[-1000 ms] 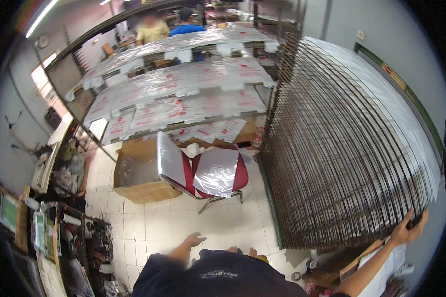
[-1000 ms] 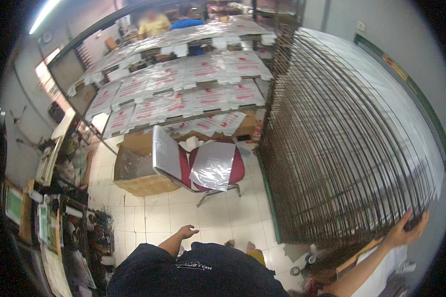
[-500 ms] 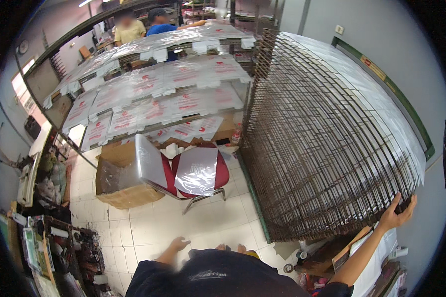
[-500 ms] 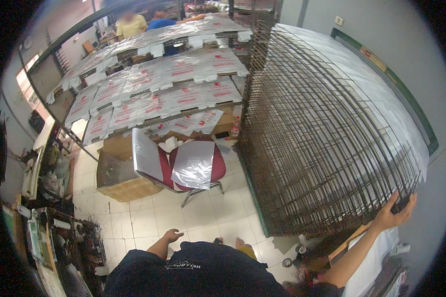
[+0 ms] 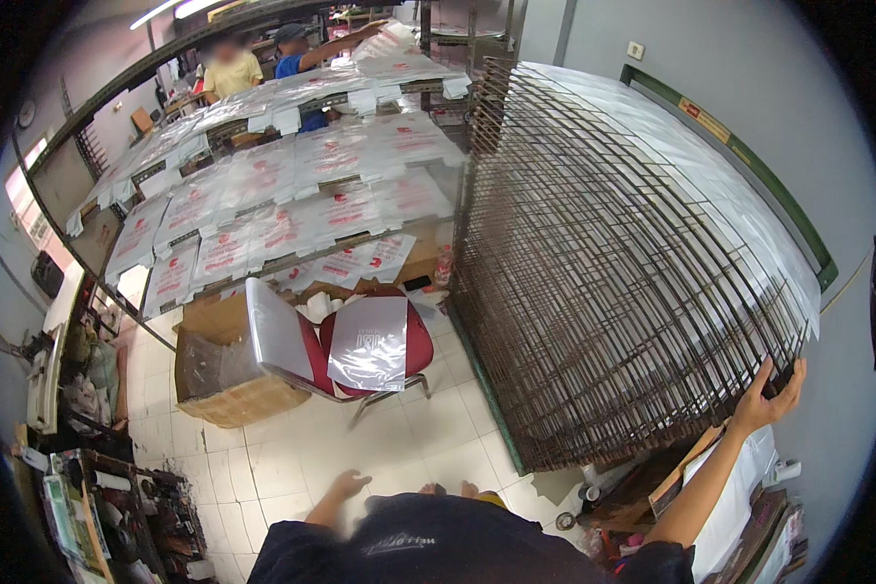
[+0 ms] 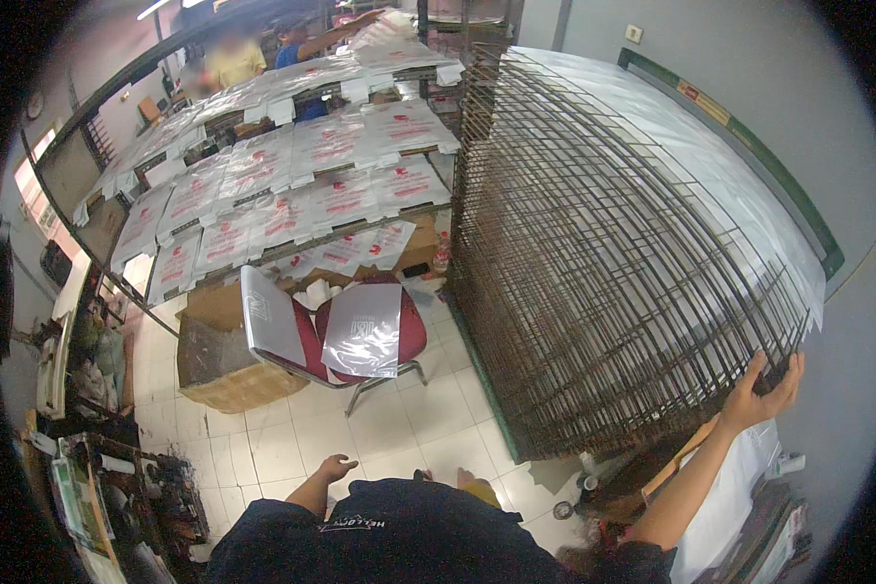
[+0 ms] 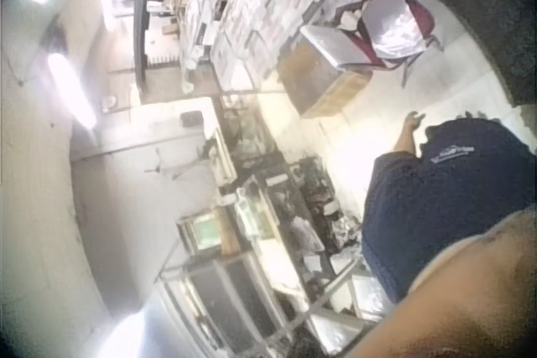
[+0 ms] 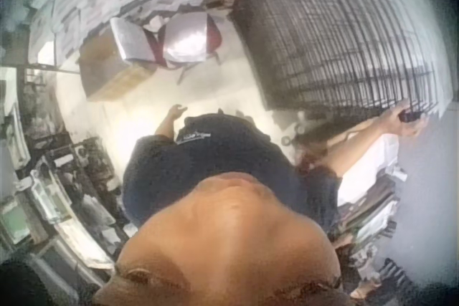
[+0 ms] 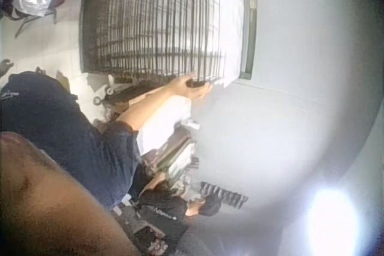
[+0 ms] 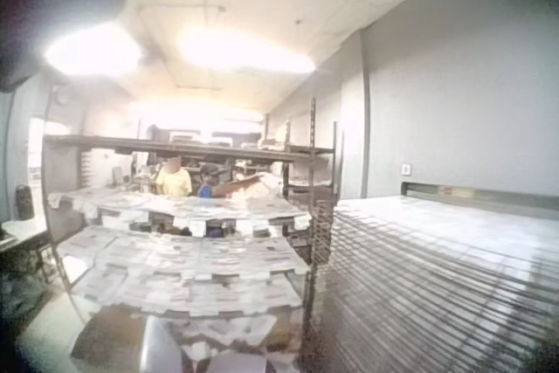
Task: The person repeatedly picks up white sheets from a table and places them into a metal wire rack. The person handles the sheets one by one, inserting them into the slots of the rack. Another person is visible in the background working at a separate station.
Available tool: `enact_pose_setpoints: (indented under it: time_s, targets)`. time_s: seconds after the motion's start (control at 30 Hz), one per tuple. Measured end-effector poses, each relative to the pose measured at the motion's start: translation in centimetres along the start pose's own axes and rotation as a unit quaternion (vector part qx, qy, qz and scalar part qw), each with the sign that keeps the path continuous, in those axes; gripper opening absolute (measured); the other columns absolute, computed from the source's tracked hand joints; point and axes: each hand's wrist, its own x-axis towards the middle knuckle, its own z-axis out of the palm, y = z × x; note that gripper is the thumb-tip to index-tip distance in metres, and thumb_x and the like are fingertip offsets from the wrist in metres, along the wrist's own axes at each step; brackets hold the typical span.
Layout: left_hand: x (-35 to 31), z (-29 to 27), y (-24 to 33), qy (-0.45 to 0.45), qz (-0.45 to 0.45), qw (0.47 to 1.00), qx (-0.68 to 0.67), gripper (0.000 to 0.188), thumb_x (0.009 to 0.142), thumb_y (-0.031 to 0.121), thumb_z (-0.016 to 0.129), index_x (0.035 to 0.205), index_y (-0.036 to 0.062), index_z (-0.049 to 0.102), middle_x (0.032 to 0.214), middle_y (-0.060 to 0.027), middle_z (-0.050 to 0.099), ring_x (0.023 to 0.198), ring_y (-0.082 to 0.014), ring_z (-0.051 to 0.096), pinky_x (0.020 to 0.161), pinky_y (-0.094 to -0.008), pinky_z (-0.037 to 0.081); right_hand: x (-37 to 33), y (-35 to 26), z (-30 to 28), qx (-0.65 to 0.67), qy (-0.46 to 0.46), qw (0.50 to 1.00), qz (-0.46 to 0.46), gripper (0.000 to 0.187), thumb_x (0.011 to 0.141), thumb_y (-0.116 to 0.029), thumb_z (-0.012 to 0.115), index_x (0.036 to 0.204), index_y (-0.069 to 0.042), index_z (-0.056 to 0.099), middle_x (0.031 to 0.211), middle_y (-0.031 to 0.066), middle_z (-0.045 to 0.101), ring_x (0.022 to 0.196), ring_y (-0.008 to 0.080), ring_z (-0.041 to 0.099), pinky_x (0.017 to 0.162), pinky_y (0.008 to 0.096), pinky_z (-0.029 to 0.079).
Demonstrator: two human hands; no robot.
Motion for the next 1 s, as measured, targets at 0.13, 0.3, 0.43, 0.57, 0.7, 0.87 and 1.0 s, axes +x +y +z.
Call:
enact_pose_setpoints:
  time_s: [0.13, 0.3, 0.43, 0.57, 0.7, 0.87, 1.0]
  targets:
    - [1.0, 0.5, -1.5, -0.016, -0.017, 0.999, -0.025, 0.072, 0.073, 0.053, 0.061, 0.118, -0.0012, 0.052, 0.118, -0.0213, 0.054, 0.111, -0.0322, 0.051, 0.094, -0.0371, 0.039, -0.1, 0.1, 0.1, 0.008, -0.002, 1.000, 0.006, 0.041, 0.078, -0.014, 0.068, 0.115, -0.005, 0.053, 0.121, 0.0126, 0.054, 0.111, 0.0273, 0.049, 0.094, 0.0369, 0.034]
    - [1.1, 0.7, -1.2, -0.013, -0.009, 1.000, 0.002, 0.070, 0.072, 0.053, 0.062, 0.118, -0.0008, 0.053, 0.118, -0.0212, 0.054, 0.113, -0.0326, 0.050, 0.096, -0.0378, 0.038, -0.1, 0.0, -0.1, 0.013, -0.001, 1.000, 0.007, 0.042, 0.077, -0.014, 0.069, 0.115, -0.005, 0.052, 0.121, 0.0124, 0.053, 0.110, 0.0267, 0.049, 0.094, 0.0363, 0.034]
    - [1.7, 1.5, -2.5, -0.009, -0.009, 1.000, 0.001, 0.072, 0.072, 0.053, 0.063, 0.119, -0.0001, 0.052, 0.111, -0.0205, 0.058, 0.107, -0.0307, 0.054, 0.092, -0.0367, 0.041, -0.1, 0.0, 0.0, 0.015, 0.002, 1.000, 0.007, 0.042, 0.077, -0.013, 0.069, 0.115, -0.005, 0.053, 0.121, 0.0121, 0.054, 0.110, 0.0262, 0.048, 0.094, 0.0358, 0.034]
    - [2.4, 1.9, -3.2, -0.001, -0.002, 1.000, 0.018, 0.072, 0.072, 0.052, 0.064, 0.120, -0.0001, 0.051, 0.104, -0.0195, 0.062, 0.101, -0.0283, 0.059, 0.089, -0.0352, 0.044, -0.1, 0.0, 0.0, 0.007, -0.003, 1.000, 0.010, 0.042, 0.076, -0.012, 0.069, 0.114, -0.005, 0.053, 0.121, 0.0120, 0.053, 0.111, 0.0259, 0.048, 0.094, 0.0354, 0.034]
    - [2.4, 1.8, -3.2, -0.027, -0.016, 0.999, -0.038, 0.070, 0.072, 0.053, 0.062, 0.115, -0.0015, 0.055, 0.117, -0.0215, 0.054, 0.113, -0.0331, 0.049, 0.096, -0.0381, 0.038, 0.0, -0.4, -0.1, 0.007, -0.002, 1.000, 0.014, 0.043, 0.076, -0.012, 0.069, 0.115, -0.005, 0.052, 0.122, 0.0119, 0.053, 0.111, 0.0258, 0.047, 0.094, 0.0361, 0.034]
    - [1.6, 0.9, -1.8, -0.024, 0.002, 1.000, -0.015, 0.069, 0.072, 0.053, 0.062, 0.114, -0.0027, 0.055, 0.115, -0.0220, 0.056, 0.110, -0.0323, 0.051, 0.095, -0.0374, 0.038, 0.0, -0.4, -0.4, 0.005, -0.002, 1.000, 0.022, 0.044, 0.076, -0.013, 0.069, 0.116, -0.004, 0.052, 0.122, 0.0113, 0.052, 0.112, 0.0254, 0.046, 0.095, 0.0362, 0.033]
    - [1.6, 0.5, -2.0, -0.031, -0.016, 0.999, -0.030, 0.068, 0.072, 0.052, 0.062, 0.113, -0.0027, 0.056, 0.114, -0.0226, 0.056, 0.109, -0.0324, 0.052, 0.093, -0.0381, 0.039, 0.0, -1.0, -0.2, 0.010, -0.003, 1.000, 0.026, 0.042, 0.078, -0.013, 0.068, 0.116, -0.005, 0.053, 0.123, 0.0098, 0.052, 0.112, 0.0255, 0.045, 0.095, 0.0353, 0.034]
